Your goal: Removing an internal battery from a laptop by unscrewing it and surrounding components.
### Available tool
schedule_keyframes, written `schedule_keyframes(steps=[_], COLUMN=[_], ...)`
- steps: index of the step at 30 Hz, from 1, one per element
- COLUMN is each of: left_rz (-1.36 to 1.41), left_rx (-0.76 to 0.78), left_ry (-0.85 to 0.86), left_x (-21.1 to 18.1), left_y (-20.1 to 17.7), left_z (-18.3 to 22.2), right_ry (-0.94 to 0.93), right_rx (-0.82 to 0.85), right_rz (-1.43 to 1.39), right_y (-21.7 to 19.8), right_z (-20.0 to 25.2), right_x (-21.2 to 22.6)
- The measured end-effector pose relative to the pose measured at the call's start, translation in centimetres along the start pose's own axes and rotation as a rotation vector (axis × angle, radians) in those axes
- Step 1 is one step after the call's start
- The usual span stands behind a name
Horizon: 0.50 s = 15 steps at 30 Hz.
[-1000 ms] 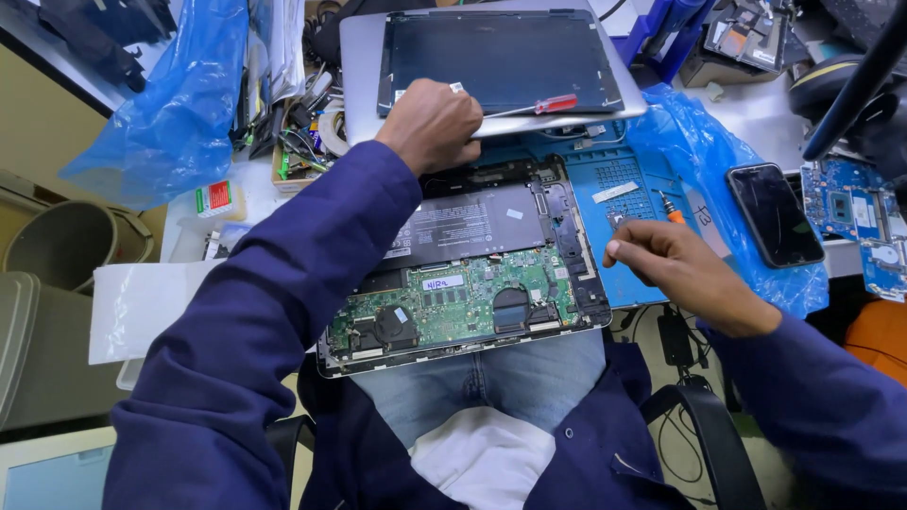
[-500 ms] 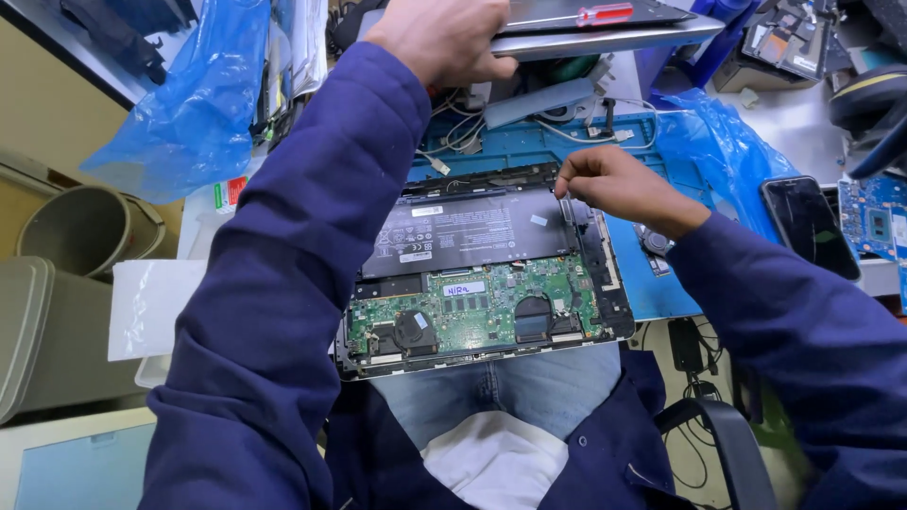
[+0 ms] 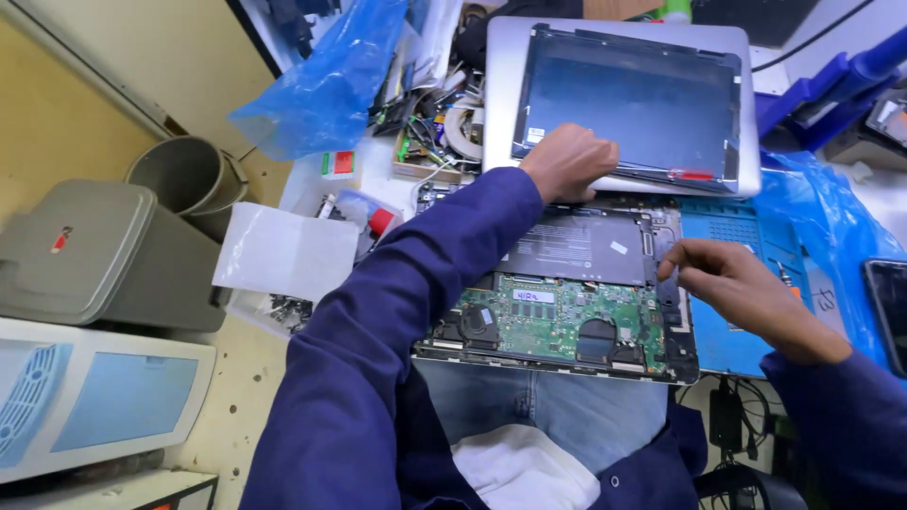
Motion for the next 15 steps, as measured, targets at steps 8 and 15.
schedule_keyframes(steps=[8,15], left_rz=[0.119,0.241], left_rx=[-0.07,-0.299], left_ry=[-0.217,-0.008], left_x=[1.5,-7.9], left_y=[-5.9,-22.2], left_z=[4.0,12.1], right_ry=[0.217,-0.052], right_rx=[0.012,0.273], right_rz=[-0.003,-0.102], right_y=[-0.2,3.9], right_z=[3.1,-0.1], right_x=[3.4,6.9])
Point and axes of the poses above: each hand's wrist, its own z-axis away from the middle knuckle, its own y-axis out of the palm, x = y × z, the point moved 7 cm from there along -z, towards the middle knuckle, and after that the axes turned 10 degrees about z, right-handed, at the moved point
